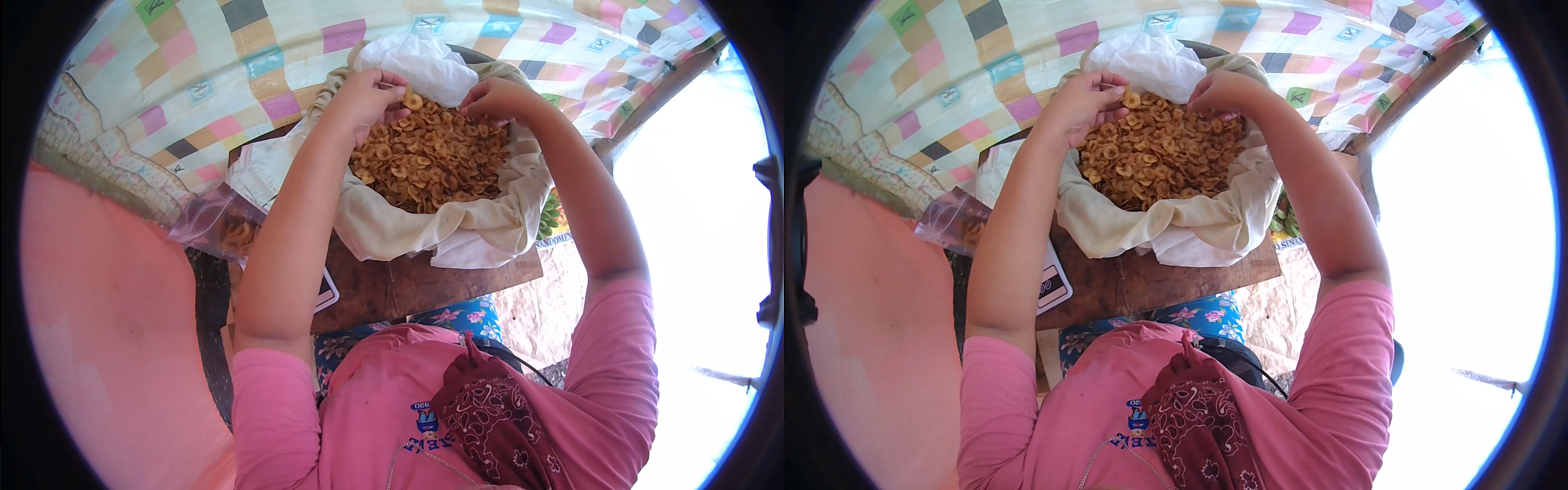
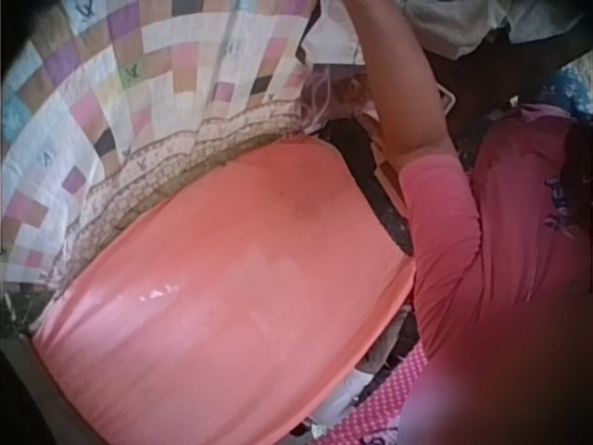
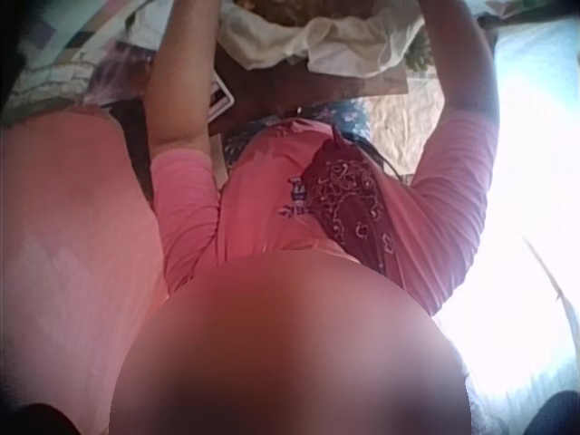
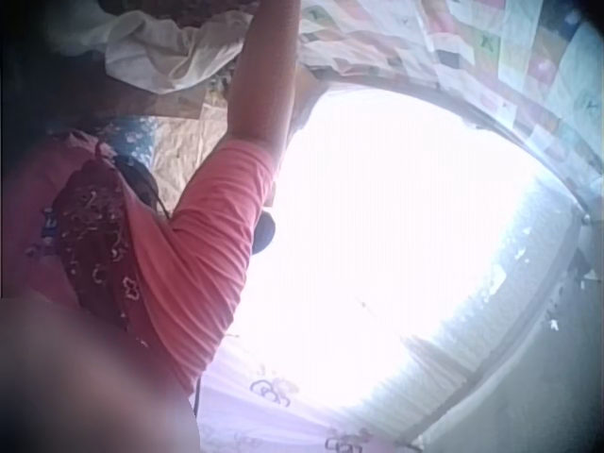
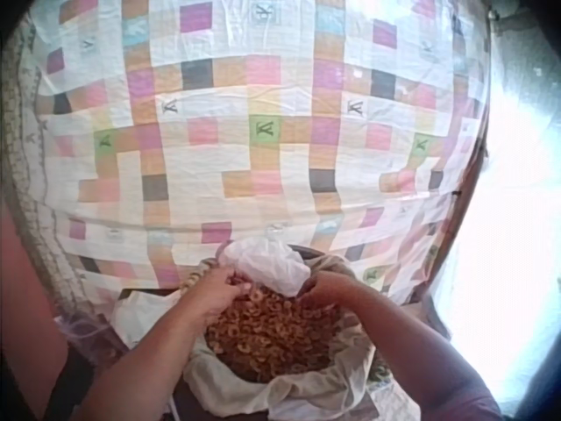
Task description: The person scoops dried snack pieces from a cloth-lined basket into small clear plastic bags using their hands. They place filled bags on a digital scale to check weight, then continue filling additional bags.
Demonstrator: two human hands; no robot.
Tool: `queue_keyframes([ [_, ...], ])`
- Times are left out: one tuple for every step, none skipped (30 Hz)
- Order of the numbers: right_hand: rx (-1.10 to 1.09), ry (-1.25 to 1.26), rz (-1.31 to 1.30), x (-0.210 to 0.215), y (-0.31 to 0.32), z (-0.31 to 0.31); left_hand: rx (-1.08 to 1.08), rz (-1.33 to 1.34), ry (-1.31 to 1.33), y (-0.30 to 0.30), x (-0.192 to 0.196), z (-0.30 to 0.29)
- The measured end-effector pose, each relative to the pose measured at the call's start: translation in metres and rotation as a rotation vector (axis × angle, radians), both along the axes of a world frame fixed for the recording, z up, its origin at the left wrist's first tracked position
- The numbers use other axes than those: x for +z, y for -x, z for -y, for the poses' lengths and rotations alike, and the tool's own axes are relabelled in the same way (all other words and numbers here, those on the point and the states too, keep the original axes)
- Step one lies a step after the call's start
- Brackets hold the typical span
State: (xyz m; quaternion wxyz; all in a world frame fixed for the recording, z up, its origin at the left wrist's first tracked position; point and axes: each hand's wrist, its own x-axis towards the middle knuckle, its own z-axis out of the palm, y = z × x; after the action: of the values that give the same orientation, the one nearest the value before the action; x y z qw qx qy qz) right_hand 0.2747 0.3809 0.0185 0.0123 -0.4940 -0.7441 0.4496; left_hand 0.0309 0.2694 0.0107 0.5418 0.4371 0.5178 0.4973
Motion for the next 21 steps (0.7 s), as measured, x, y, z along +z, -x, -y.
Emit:
queue_keyframes([
  [-0.012, -0.013, 0.013, 0.001, -0.002, -0.001, -0.025, 0.112, 0.013, 0.002, -0.003, -0.001],
  [-0.023, -0.021, 0.015, 0.0, -0.004, -0.002, -0.05, 0.243, 0.029, 0.005, -0.005, -0.003],
  [-0.046, -0.015, 0.028, 0.001, -0.004, -0.005, -0.068, 0.388, 0.056, 0.007, -0.007, -0.005],
  [-0.009, -0.105, 0.134, 0.0, -0.006, -0.007, -0.038, 0.48, 0.065, 0.008, -0.009, -0.007],
  [0.016, -0.18, 0.25, -0.003, -0.004, -0.009, 0.0, 0.585, 0.088, 0.009, -0.01, -0.009],
  [0.042, -0.254, 0.366, -0.005, -0.003, -0.012, 0.04, 0.704, 0.117, 0.01, -0.012, -0.01],
  [0.083, -0.33, 0.417, -0.01, -0.005, -0.012, 0.055, 0.725, 0.127, 0.01, -0.014, -0.011],
  [0.125, -0.406, 0.468, -0.017, -0.006, -0.01, 0.073, 0.761, 0.143, 0.01, -0.016, -0.011],
  [0.181, -0.485, 0.501, -0.022, -0.008, -0.009, 0.092, 0.797, 0.159, 0.01, -0.019, -0.011],
  [0.177, -0.524, 0.554, -0.03, -0.006, -0.008, 0.058, 0.819, 0.168, 0.01, -0.021, -0.012],
  [0.185, -0.566, 0.589, -0.039, -0.002, -0.005, 0.025, 0.839, 0.178, 0.01, -0.024, -0.012],
  [0.179, -0.599, 0.646, -0.044, 0.0, -0.004, -0.009, 0.859, 0.188, 0.01, -0.026, -0.011],
  [0.174, -0.59, 0.617, -0.044, -0.001, -0.004, -0.037, 0.837, 0.18, 0.008, -0.029, -0.01],
  [0.157, -0.573, 0.61, -0.043, -0.002, -0.003, -0.064, 0.815, 0.172, 0.004, -0.032, -0.008],
  [0.133, -0.555, 0.6, -0.039, -0.002, -0.002, -0.07, 0.804, 0.183, 0.001, -0.034, -0.006],
  [0.169, -0.553, 0.604, -0.031, -0.001, -0.002, -0.078, 0.758, 0.195, -0.002, -0.035, -0.004],
  [0.198, -0.549, 0.605, -0.021, 0.0, -0.003, -0.065, 0.724, 0.227, -0.006, -0.037, 0.0],
  [0.228, -0.546, 0.605, -0.01, 0.001, -0.002, -0.065, 0.717, 0.249, -0.009, -0.038, 0.002],
  [0.184, -0.471, 0.535, 0.001, 0.004, 0.001, -0.054, 0.678, 0.273, -0.012, -0.039, 0.004],
  [0.14, -0.398, 0.465, 0.012, 0.008, 0.003, -0.057, 0.665, 0.287, -0.015, -0.039, 0.005],
  [0.099, -0.318, 0.395, 0.022, 0.013, 0.007, -0.059, 0.653, 0.301, -0.018, -0.039, 0.005],
])
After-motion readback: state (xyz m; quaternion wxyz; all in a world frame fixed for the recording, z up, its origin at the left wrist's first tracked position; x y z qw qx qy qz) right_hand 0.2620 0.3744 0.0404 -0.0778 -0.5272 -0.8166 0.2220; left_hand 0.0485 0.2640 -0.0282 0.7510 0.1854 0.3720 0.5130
